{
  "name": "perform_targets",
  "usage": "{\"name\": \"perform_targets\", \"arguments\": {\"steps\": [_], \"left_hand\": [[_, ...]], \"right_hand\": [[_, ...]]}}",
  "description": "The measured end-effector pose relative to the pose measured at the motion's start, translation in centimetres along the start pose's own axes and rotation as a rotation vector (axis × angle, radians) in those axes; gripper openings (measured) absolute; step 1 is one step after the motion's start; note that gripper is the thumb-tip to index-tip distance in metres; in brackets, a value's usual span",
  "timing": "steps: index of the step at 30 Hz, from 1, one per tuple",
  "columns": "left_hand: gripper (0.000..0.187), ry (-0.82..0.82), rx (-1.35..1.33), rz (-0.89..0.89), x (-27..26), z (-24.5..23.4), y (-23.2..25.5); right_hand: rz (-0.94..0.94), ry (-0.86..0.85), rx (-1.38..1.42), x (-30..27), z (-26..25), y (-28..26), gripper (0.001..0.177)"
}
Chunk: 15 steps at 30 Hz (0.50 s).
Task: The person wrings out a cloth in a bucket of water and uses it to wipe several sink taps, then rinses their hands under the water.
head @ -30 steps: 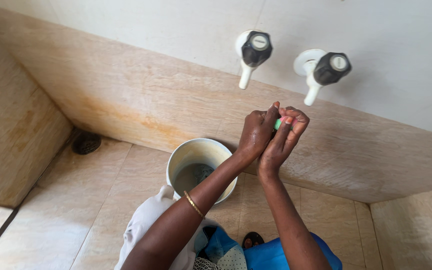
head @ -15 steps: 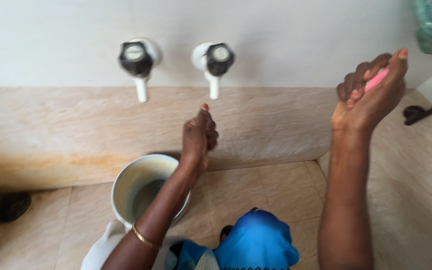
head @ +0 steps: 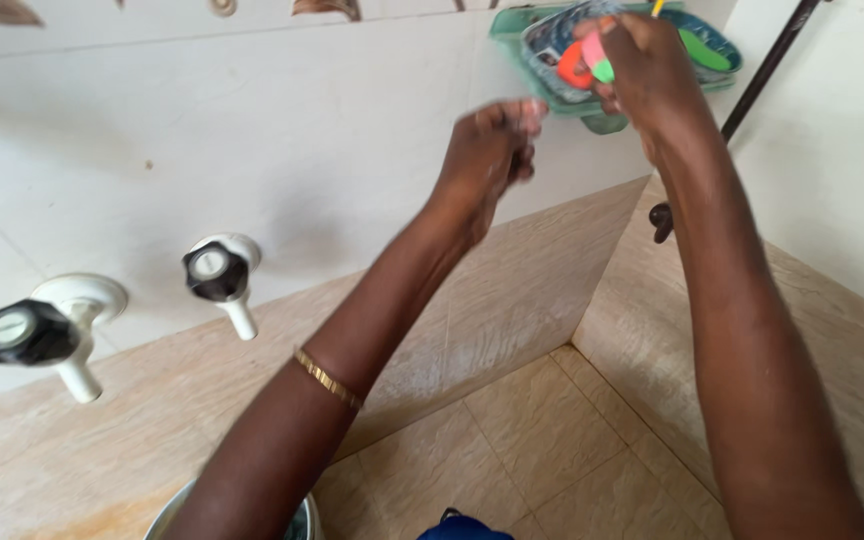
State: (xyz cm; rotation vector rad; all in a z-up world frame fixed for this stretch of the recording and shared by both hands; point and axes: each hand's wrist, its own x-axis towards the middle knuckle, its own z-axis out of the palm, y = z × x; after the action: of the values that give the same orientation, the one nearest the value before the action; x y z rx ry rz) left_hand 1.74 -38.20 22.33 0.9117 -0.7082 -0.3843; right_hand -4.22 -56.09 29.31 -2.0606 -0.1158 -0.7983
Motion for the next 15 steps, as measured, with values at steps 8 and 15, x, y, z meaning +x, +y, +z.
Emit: {"name": "perform_targets", "arguments": {"steps": [8,15], "left_hand": [[0.026,0.043,0.211,0.107,10.2,0.7,0.3],[0.034,0.063,0.255,0.126,5.6,0.7,2.1]], "right_hand": [[0.095,-0.077,0.007,7.7,-2.0,2.7,0.036],[-0.029,-0.056,-0.085,7.0,-1.9,2.1,0.040]]}}
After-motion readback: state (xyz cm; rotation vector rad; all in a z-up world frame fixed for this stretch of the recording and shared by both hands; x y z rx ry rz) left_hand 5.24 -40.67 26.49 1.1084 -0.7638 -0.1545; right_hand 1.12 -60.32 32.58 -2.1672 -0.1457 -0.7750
